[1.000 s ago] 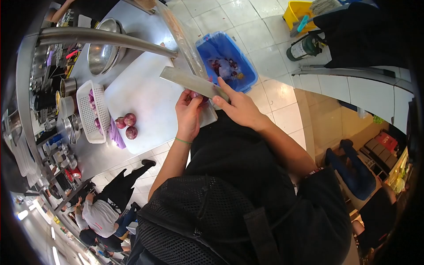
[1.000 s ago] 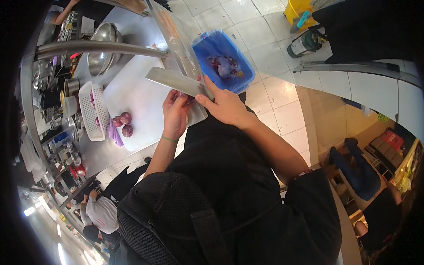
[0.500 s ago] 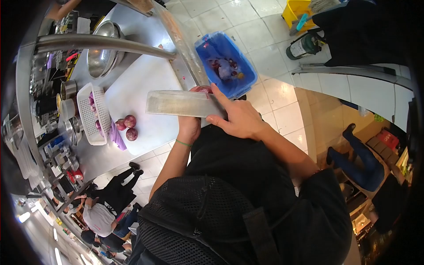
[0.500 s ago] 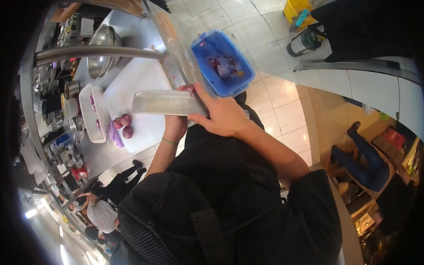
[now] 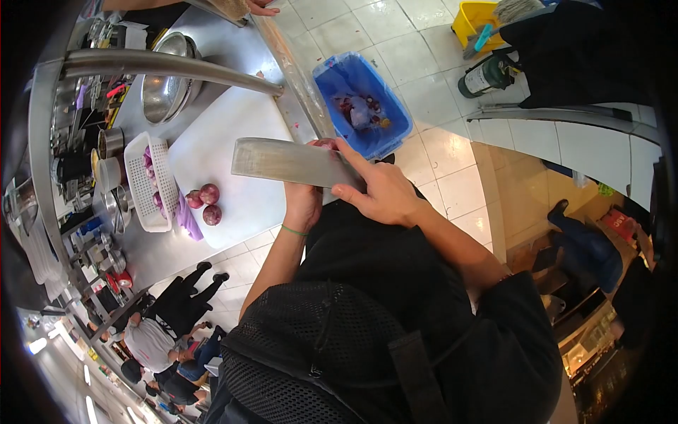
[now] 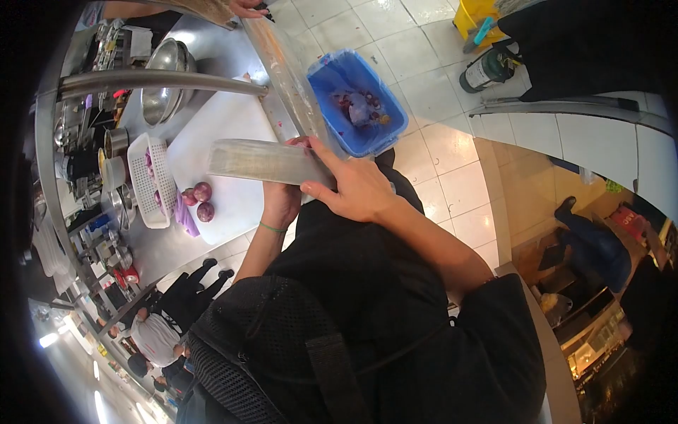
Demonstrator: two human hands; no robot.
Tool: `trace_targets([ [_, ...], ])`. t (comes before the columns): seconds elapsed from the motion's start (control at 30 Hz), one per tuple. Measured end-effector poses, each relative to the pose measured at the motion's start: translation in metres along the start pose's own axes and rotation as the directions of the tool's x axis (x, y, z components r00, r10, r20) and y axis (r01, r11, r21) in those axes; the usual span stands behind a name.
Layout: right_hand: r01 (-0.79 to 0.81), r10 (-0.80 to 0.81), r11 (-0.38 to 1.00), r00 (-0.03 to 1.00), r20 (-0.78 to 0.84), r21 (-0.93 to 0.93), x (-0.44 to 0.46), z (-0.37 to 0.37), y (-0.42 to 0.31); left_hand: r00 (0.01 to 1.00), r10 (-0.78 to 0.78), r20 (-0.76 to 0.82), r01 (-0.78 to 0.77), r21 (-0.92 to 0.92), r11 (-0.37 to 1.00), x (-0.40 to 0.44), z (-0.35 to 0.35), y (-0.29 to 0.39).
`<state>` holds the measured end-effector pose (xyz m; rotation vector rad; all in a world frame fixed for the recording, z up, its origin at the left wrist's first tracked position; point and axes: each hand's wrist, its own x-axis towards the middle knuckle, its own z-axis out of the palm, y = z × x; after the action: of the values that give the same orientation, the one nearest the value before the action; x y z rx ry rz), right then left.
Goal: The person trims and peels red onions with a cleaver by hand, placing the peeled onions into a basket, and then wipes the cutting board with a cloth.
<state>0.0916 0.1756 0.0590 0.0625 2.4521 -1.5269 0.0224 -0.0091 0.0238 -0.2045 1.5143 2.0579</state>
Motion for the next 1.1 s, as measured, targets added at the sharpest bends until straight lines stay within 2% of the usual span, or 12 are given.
trace_targets([
  [0.13,0.029,-0.030,0.999,0.999,-0.028,-0.014,0.001,0.002,0.001,1.000,0.003,0.010,-0.002,-0.018,1.000,-0.001,-0.003,0.000],
  [0.2,0.046,-0.047,0.999,0.998,-0.041,-0.019,0.002,0.003,0.001,0.998,0.020,0.066,-0.019,-0.018,1.000,-0.001,0.000,0.004],
  [0.5,0.049,-0.050,0.997,0.999,-0.003,-0.059,0.005,0.007,0.001,0.999,-0.035,-0.023,0.033,-0.085,0.996,-0.009,-0.002,0.006],
  [0.73,0.036,-0.037,0.998,0.999,0.013,0.052,0.006,0.010,0.003,0.998,-0.028,-0.063,0.024,-0.061,0.998,-0.009,-0.005,0.005],
  [0.8,0.032,-0.033,0.997,0.999,0.007,0.065,0.007,0.014,0.010,0.996,0.068,-0.049,-0.070,-0.031,0.997,-0.008,-0.006,0.003],
  [0.87,0.064,-0.056,0.960,0.998,-0.035,0.271,0.010,0.022,0.024,0.998,0.014,-0.054,-0.016,-0.032,0.999,-0.008,-0.009,0.002],
  [0.9,0.062,-0.054,0.960,0.998,-0.038,0.272,0.011,0.024,0.026,0.997,-0.041,-0.061,0.039,-0.034,0.999,-0.008,-0.009,0.002],
  [0.93,0.014,-0.012,0.862,1.000,-0.008,0.507,0.012,0.026,0.028,0.997,-0.042,-0.058,0.040,-0.033,0.999,-0.008,-0.008,0.002],
  [0.97,-0.036,0.019,0.706,0.999,0.032,0.707,0.014,0.026,0.029,0.996,-0.065,-0.065,0.063,-0.032,0.997,-0.007,-0.007,0.001],
  [1.0,-0.036,0.019,0.706,0.999,0.032,0.707,0.015,0.022,0.032,0.993,-0.087,-0.074,0.085,-0.032,0.996,-0.007,-0.007,0.001],
  [1.07,-0.175,0.147,0.592,0.983,0.107,0.787,0.017,0.012,0.039,0.995,-0.101,-0.021,0.099,-0.076,0.992,-0.007,-0.007,0.004],
  [1.1,-0.157,0.206,0.591,0.978,0.041,0.791,0.020,0.016,0.042,0.993,-0.112,0.034,0.115,-0.118,0.986,-0.007,-0.007,0.005],
])
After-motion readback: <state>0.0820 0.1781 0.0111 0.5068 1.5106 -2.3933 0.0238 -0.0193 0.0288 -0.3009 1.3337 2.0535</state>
